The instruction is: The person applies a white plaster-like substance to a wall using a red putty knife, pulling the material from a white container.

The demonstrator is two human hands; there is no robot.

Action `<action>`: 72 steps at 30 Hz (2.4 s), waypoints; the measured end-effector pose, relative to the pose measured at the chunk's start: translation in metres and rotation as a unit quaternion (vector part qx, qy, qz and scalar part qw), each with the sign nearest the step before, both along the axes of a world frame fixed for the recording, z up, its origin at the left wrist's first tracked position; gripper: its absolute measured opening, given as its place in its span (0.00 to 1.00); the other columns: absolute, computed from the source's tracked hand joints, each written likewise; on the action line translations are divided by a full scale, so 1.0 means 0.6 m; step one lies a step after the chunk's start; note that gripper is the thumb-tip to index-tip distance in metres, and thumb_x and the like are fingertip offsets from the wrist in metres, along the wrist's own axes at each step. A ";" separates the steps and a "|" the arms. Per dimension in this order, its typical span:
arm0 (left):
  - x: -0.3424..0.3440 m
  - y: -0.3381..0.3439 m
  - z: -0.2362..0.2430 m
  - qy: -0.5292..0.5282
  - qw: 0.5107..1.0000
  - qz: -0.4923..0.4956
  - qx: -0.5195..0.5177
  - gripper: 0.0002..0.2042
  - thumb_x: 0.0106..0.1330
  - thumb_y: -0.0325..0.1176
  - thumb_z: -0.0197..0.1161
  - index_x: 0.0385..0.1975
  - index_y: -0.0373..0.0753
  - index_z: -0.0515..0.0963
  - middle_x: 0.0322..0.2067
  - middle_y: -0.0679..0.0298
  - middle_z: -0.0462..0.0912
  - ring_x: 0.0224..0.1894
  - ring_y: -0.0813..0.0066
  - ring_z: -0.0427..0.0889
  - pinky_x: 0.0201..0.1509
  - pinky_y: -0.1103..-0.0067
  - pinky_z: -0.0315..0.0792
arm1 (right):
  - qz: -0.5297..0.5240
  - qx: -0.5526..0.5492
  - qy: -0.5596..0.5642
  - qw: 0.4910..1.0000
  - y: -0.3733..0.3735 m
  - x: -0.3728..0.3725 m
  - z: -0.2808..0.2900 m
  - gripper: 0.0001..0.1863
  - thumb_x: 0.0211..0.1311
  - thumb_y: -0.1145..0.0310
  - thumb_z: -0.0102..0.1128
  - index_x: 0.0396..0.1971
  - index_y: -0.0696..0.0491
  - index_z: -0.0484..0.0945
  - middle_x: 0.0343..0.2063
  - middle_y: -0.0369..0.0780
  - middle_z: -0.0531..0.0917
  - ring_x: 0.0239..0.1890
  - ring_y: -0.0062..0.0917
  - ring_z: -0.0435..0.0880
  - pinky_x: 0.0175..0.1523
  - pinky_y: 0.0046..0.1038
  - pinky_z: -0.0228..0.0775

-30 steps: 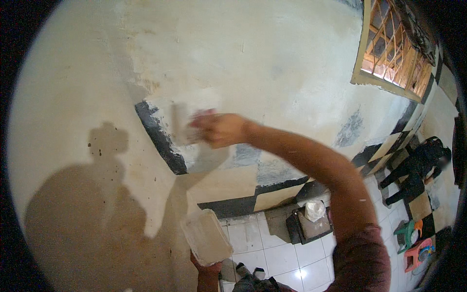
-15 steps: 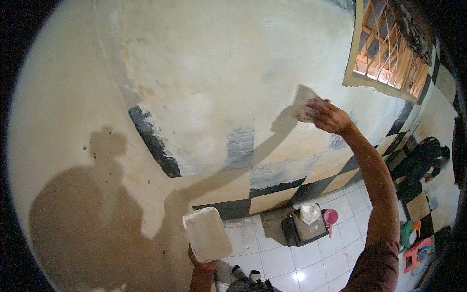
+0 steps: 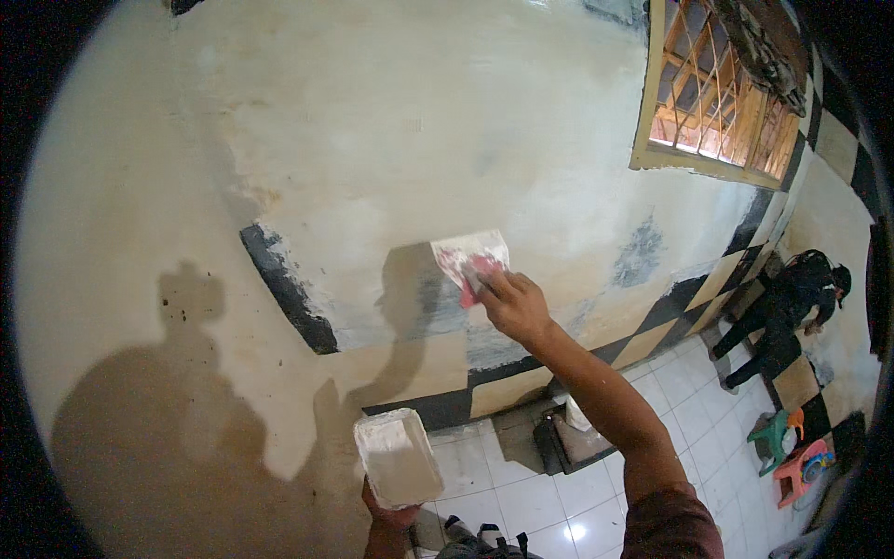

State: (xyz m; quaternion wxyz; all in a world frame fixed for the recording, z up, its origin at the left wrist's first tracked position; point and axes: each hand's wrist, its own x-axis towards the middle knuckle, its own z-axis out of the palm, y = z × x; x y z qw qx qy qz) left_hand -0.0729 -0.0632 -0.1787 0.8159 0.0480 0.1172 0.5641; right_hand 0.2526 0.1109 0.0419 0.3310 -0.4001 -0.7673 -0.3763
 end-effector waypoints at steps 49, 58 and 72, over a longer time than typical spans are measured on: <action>-0.031 0.033 0.025 -0.475 0.871 -0.057 -0.111 0.26 0.68 0.51 0.50 0.60 0.41 0.68 0.56 0.54 0.75 0.58 0.49 0.74 0.61 0.49 0.68 | -0.030 0.022 0.055 0.998 0.109 -0.011 -0.031 0.21 0.43 0.78 0.59 0.44 0.51 0.78 0.36 0.38 0.80 0.34 0.35 0.82 0.34 0.33 0.76; -0.059 0.035 -0.114 -0.035 0.990 0.044 0.127 0.25 0.68 0.50 0.49 0.59 0.40 0.69 0.54 0.54 0.77 0.55 0.50 0.77 0.58 0.50 0.70 | -0.069 -0.425 -0.050 0.901 0.061 -0.012 -0.462 0.34 0.55 0.60 0.64 0.63 0.46 0.65 0.57 0.51 0.71 0.61 0.50 0.69 0.55 0.47 0.75; -0.043 0.038 -0.020 -0.101 0.984 0.036 0.142 0.29 0.68 0.48 0.55 0.67 0.47 0.61 0.64 0.62 0.67 0.58 0.56 0.73 0.56 0.54 0.72 | -0.050 0.035 0.040 0.997 0.177 -0.097 0.170 0.17 0.55 0.73 0.57 0.46 0.44 0.73 0.43 0.40 0.79 0.40 0.35 0.83 0.37 0.36 0.79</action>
